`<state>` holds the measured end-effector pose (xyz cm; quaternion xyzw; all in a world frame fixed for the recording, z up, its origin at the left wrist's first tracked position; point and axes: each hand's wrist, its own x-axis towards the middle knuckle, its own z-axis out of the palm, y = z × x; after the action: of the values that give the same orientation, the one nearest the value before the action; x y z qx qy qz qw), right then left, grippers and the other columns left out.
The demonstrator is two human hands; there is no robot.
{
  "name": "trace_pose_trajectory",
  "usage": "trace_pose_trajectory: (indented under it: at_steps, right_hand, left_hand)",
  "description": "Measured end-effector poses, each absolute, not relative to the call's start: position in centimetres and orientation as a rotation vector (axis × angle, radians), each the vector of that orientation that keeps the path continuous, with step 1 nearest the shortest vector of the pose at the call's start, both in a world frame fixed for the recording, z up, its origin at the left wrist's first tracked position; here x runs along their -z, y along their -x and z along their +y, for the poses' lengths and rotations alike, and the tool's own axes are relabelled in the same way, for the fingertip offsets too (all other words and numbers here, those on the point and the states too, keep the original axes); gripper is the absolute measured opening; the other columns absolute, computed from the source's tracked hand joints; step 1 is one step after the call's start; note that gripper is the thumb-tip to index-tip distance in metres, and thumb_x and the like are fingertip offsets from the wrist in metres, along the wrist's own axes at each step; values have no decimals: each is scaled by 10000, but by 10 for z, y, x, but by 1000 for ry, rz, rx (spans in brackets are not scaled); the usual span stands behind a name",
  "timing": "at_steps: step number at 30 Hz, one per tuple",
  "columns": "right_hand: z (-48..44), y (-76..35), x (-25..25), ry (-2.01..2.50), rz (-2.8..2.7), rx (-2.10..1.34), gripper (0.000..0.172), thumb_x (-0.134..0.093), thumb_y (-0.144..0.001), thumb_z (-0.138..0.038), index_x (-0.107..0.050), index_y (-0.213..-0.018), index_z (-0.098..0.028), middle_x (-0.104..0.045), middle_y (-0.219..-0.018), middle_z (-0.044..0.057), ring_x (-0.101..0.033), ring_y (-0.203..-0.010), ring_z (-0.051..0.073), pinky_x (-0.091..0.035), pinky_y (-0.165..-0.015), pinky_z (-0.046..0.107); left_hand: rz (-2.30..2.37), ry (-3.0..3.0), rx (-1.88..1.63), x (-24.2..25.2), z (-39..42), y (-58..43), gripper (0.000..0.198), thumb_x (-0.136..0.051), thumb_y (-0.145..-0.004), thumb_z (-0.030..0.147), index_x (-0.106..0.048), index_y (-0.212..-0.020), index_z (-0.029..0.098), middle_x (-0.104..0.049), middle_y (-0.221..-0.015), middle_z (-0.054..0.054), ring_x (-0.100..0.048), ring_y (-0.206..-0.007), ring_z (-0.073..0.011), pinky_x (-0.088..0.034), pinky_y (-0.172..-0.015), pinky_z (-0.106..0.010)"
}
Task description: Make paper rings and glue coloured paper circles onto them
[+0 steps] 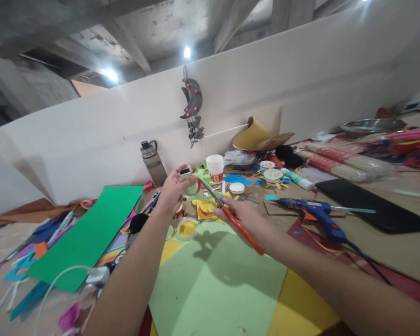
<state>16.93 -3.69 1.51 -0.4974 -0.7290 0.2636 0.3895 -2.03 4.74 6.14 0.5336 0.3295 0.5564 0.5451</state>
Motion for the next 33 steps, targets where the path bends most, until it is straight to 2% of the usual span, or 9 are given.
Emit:
trace_pose_trajectory:
  at_steps: [5, 11, 15, 21, 27, 33]
  right_hand:
    - [-36, -168, -13, 1246, -1822, -691, 311, -507, -842, -507, -483, -719, -222, -448, -551, -50, -401, -518, 115, -287, -491, 235]
    - [-37, -171, -11, 1213, -1854, -728, 271, -499, -876, -485, -499, -818, -220, -518, -606, -43, -448, -522, 123, -331, -509, 246]
    - [-36, -173, -9, 1225, -1875, -693, 265, -491, -888, -474, -522, -865, -212, -564, -656, -21, -493, -577, 138, -349, -535, 249]
    - [-36, -172, -10, 1236, -1852, -702, 265, -504, -871, -474, -519, -826, -213, -543, -632, -28, -459, -553, 131, -334, -511, 246]
    - [-37, -172, -12, 1185, -1861, -735, 251, -494, -887, -466, -525, -882, -217, -583, -697, -19, -511, -611, 145, -369, -554, 250]
    - [-37, -171, -12, 1199, -1836, -735, 248, -490, -893, -458, -514, -836, -219, -538, -644, -39, -463, -568, 129, -331, -527, 243]
  left_hand:
    - [805, -1246, -1328, -62, 47, 19, 727, -855, -539, 160, -544, -1196, 153, -713, -825, -20, -662, -695, -142, -504, -665, -255]
    - [796, -1288, -1264, -61, 44, 15, 679, -850, -539, 145, -560, -1153, 151, -706, -765, 6, -655, -660, -124, -495, -658, -231]
    - [794, -1298, -1209, -61, 44, 16, 729, -867, -517, 155, -555, -1175, 156, -713, -782, 3, -656, -660, -124, -493, -654, -229]
    - [808, -1322, -1225, -60, 45, 16, 736, -873, -507, 171, -563, -1175, 150, -706, -796, 4, -657, -669, -123, -496, -668, -235]
    - [797, -1296, -1247, -61, 42, 12, 721, -861, -511, 183, -569, -1170, 149, -717, -835, -20, -660, -688, -132, -501, -688, -252]
    - [770, -1276, -1249, -60, 42, 10, 726, -863, -503, 166, -566, -1165, 149, -727, -828, -27, -670, -706, -141, -509, -715, -260]
